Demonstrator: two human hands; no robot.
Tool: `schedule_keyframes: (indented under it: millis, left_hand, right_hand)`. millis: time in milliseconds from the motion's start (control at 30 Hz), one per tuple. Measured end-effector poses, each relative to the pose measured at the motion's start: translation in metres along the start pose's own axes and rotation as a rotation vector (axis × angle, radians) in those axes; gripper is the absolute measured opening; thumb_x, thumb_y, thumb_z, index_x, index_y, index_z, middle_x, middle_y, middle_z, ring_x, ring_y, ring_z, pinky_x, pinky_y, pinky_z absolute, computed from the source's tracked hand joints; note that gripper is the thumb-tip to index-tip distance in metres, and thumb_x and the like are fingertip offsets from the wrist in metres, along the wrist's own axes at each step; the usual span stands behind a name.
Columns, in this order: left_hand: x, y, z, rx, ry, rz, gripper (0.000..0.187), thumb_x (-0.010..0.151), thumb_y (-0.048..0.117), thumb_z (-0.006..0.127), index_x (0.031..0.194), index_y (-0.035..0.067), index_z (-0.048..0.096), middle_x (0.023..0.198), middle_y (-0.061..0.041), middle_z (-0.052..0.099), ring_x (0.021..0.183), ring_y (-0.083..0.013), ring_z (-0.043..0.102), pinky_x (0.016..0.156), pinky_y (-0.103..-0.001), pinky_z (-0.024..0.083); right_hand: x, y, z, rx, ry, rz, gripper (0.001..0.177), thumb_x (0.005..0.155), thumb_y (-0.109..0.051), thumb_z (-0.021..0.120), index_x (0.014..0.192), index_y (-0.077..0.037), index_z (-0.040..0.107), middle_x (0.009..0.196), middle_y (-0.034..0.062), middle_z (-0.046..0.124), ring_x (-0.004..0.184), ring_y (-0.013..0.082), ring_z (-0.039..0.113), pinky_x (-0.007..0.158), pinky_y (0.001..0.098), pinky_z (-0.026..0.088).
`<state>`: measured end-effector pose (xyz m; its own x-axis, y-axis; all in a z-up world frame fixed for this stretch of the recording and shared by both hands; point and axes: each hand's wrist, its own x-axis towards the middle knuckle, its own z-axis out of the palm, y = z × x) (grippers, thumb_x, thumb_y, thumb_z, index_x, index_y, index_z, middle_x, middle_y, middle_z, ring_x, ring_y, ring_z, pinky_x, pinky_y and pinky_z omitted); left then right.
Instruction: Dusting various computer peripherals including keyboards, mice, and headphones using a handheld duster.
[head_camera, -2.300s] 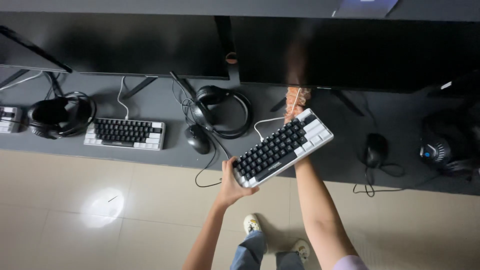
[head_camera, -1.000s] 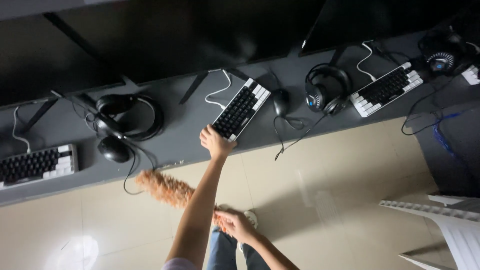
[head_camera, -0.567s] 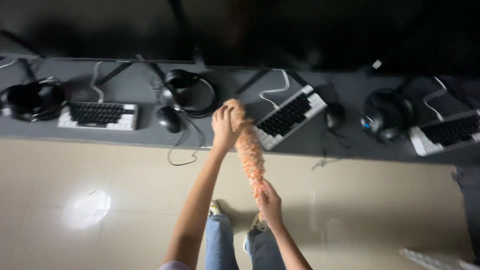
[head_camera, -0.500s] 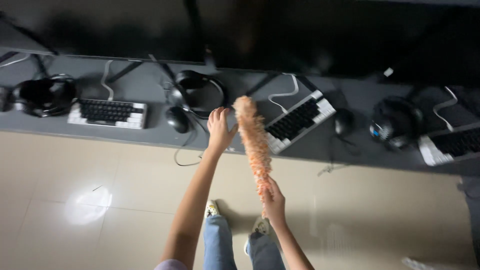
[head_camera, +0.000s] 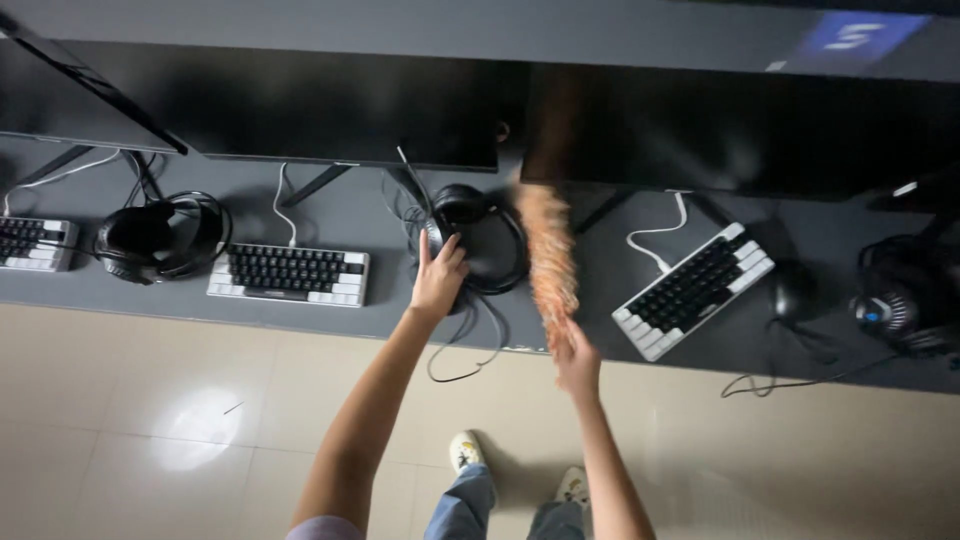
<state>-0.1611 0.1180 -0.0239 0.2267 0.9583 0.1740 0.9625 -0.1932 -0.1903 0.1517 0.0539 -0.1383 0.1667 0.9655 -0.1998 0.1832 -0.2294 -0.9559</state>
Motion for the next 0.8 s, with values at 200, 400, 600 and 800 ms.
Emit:
schedule_keyframes:
  millis: [200,400,600,800]
  left_hand:
    - [-0.026,-0.063,-0.061,-0.258,0.167,0.051,0.031,0.071,0.006,0.065,0.100,0.012,0.074,0.122,-0.007,0.062,0.143,-0.0310,0.040,0.116,-0.073,0.020]
    - [-0.057,-0.077,-0.071,-0.471,0.283,0.046,0.017,0.082,0.006,0.067,0.098,0.009,0.071,0.125,-0.009,0.061,0.143,-0.0351,0.043,0.116,-0.065,0.032]
    - [-0.075,-0.063,-0.099,-0.697,0.386,-0.142,0.022,0.078,0.000,0.071,0.099,0.004,0.070,0.126,-0.010,0.062,0.142,-0.0394,0.044,0.115,-0.054,0.038]
    - [-0.085,-0.052,-0.093,-0.789,0.431,-0.366,0.024,0.078,-0.006,0.071,0.100,0.004,0.072,0.129,-0.011,0.062,0.143,-0.0411,0.043,0.113,-0.049,0.040]
  right_hand:
    - [0.059,-0.060,0.039,-0.037,0.179,-0.119,0.047,0.098,-0.008,0.060,0.145,-0.009,0.058,0.105,0.0101,0.075,0.080,0.0182,0.070,0.068,0.0365,0.058]
    - [0.153,-0.061,0.146,-0.278,0.295,-0.361,0.036,0.095,-0.016,0.072,0.130,-0.012,0.067,0.109,0.0151,0.077,0.096,0.0287,0.074,0.083,0.0387,0.058]
    - [0.126,-0.112,0.174,-0.102,-0.021,-0.692,0.032,0.105,-0.017,0.058,0.133,-0.004,0.064,0.114,0.0202,0.075,0.107,0.0304,0.076,0.083,0.0365,0.060]
    - [0.096,-0.079,0.153,-0.146,0.249,-0.440,0.031,0.104,-0.015,0.060,0.132,-0.002,0.063,0.100,0.0176,0.075,0.092,0.0264,0.076,0.081,0.0370,0.058]
